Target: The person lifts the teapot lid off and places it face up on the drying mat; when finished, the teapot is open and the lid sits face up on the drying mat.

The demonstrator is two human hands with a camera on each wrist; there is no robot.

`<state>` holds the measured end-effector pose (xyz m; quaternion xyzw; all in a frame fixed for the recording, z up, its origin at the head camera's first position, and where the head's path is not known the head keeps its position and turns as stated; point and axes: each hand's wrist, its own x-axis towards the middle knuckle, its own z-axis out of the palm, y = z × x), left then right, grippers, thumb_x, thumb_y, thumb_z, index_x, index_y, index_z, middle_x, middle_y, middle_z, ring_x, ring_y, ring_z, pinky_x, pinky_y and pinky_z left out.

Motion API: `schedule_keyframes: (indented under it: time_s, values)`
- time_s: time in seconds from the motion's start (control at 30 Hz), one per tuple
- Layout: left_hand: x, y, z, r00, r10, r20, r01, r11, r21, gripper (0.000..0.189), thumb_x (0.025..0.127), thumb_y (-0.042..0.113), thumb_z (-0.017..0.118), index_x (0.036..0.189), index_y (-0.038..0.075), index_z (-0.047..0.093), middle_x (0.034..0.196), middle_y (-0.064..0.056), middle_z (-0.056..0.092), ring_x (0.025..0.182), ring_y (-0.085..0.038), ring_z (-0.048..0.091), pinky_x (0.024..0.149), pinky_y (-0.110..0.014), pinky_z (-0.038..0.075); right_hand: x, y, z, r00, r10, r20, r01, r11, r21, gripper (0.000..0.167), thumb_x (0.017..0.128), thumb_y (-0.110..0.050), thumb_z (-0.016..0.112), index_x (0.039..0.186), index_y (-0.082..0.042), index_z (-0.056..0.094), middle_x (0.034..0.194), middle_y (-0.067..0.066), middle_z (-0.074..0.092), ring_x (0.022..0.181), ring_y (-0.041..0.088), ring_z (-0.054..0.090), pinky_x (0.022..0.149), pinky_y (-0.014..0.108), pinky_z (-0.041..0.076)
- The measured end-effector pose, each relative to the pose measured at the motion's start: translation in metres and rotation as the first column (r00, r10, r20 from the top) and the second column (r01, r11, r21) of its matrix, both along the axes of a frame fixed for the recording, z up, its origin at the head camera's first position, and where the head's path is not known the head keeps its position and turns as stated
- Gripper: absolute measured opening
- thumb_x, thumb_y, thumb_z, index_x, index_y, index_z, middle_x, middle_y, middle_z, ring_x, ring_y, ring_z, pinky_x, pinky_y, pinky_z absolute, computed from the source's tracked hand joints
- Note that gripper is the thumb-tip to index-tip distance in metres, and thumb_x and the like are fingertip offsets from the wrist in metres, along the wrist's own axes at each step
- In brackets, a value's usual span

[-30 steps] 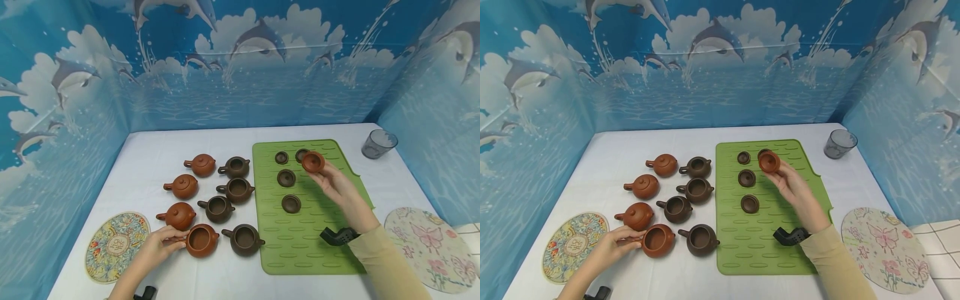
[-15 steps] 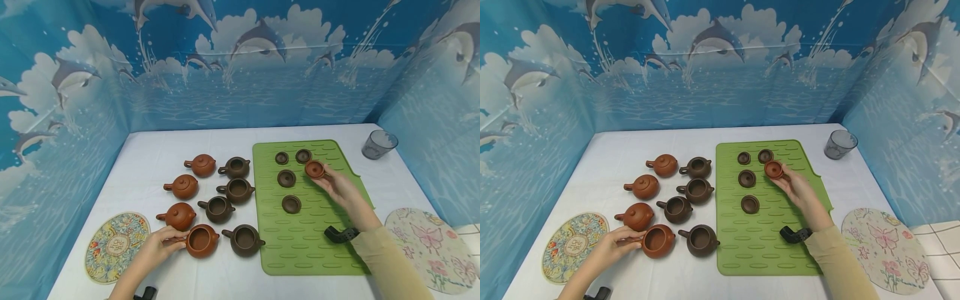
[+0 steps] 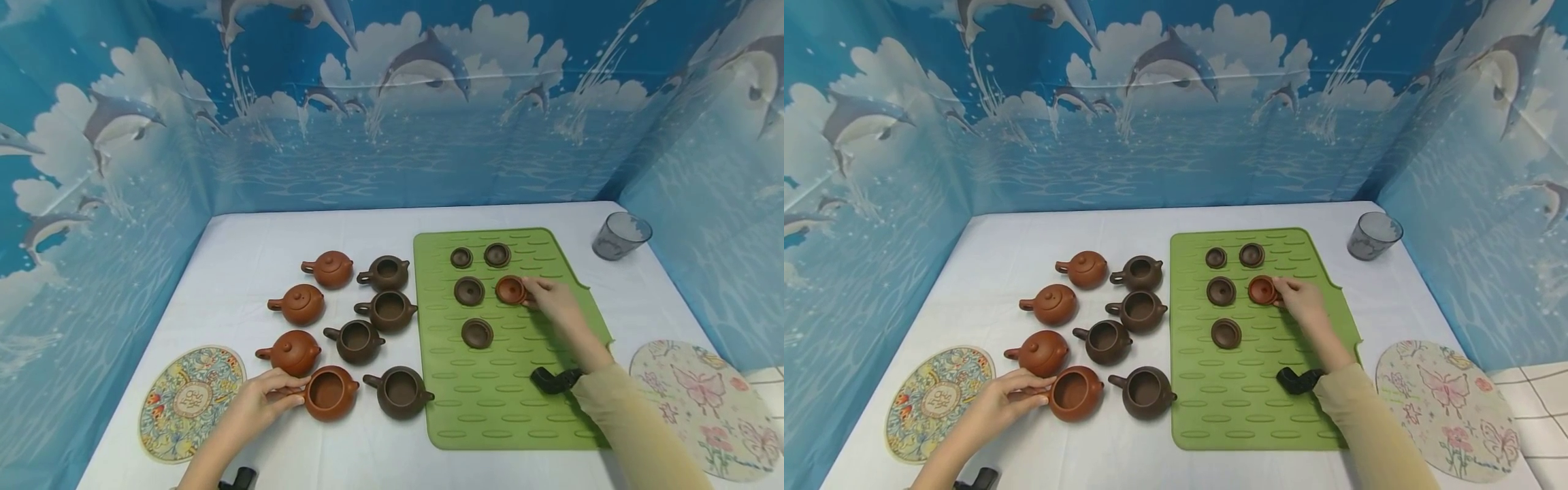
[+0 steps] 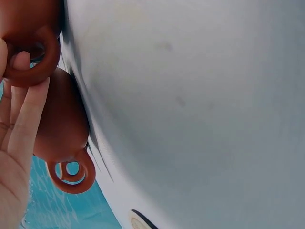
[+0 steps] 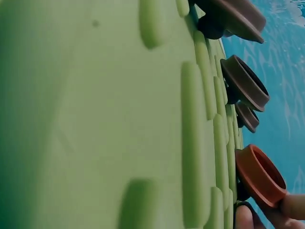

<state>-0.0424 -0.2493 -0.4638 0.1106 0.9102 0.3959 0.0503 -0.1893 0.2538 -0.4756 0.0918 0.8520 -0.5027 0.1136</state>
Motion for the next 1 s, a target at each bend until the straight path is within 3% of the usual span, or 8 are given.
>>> schedule_keyframes:
  time_s: [0.43,0.57,0.7,0.87,0.97,1.0]
  values:
    - [0.0,0.0,0.002,0.997,0.047,0.06,-0.044,0.998,-0.043,0.028,0.078,0.012,0.081,0.105,0.019,0.076,0.094,0.007,0.069,0.083,-0.001,0.065,0.075,-0.016,0.056,-0.002,-0.003,0.006,0.998,0.033,0.053,-0.037,0.997,0.074,0.075,0.103,-0.054,0.033,0.149,0.006,0.034,0.134,0.032,0.052,0.078,-0.001,0.064,0.106,0.055,0.042]
    - [0.001,-0.001,0.001,0.997,0.049,0.055,-0.046,0.997,-0.062,0.029,0.078,0.012,0.081,0.105,0.019,0.076,0.095,0.008,0.069,0.083,0.0,0.064,0.075,-0.016,0.056,-0.003,-0.005,0.009,0.996,0.044,0.074,-0.05,0.996,0.079,0.073,0.104,-0.052,0.031,0.151,0.005,0.031,0.139,0.033,0.048,0.093,0.02,0.069,0.108,0.057,0.039]
    - [0.001,0.0,0.002,0.998,0.055,0.044,-0.051,0.995,-0.088,0.03,0.078,0.012,0.081,0.106,0.021,0.075,0.095,0.01,0.068,0.085,0.0,0.065,0.077,-0.018,0.056,-0.003,-0.008,0.014,0.997,0.054,0.058,-0.059,0.994,0.088,0.073,0.104,-0.052,0.03,0.152,0.004,0.029,0.147,0.034,0.038,0.114,0.042,0.061,0.108,0.06,0.038]
    - [-0.001,-0.001,0.007,0.998,0.039,-0.053,-0.043,0.997,-0.071,0.031,0.078,0.009,0.081,0.107,0.018,0.076,0.101,0.009,0.07,0.094,-0.008,0.067,0.081,-0.023,0.058,0.003,-0.017,0.031,0.998,0.044,-0.044,-0.038,0.99,0.138,0.07,0.105,-0.051,0.032,0.15,0.003,0.035,0.146,0.033,0.041,0.115,0.047,0.055,0.1,0.06,0.043]
    - [-0.005,-0.005,0.013,0.984,0.049,-0.173,-0.061,0.996,-0.064,0.031,0.078,0.005,0.081,0.107,0.015,0.076,0.101,0.007,0.07,0.095,-0.009,0.067,0.08,-0.026,0.059,0.008,-0.032,0.045,0.993,0.048,-0.109,-0.031,0.988,0.15,0.064,0.105,-0.049,0.036,0.147,-0.002,0.043,0.145,0.03,0.045,0.119,0.044,0.052,0.095,0.057,0.045]
    - [-0.006,-0.008,0.016,0.977,0.062,-0.203,-0.077,0.995,-0.066,0.031,0.078,0.004,0.081,0.107,0.014,0.076,0.1,0.007,0.071,0.094,-0.007,0.067,0.079,-0.026,0.059,0.009,-0.039,0.048,0.991,0.059,-0.124,-0.042,0.989,0.139,0.061,0.104,-0.049,0.038,0.146,-0.004,0.046,0.136,0.031,0.052,0.109,0.043,0.056,0.087,0.053,0.048]
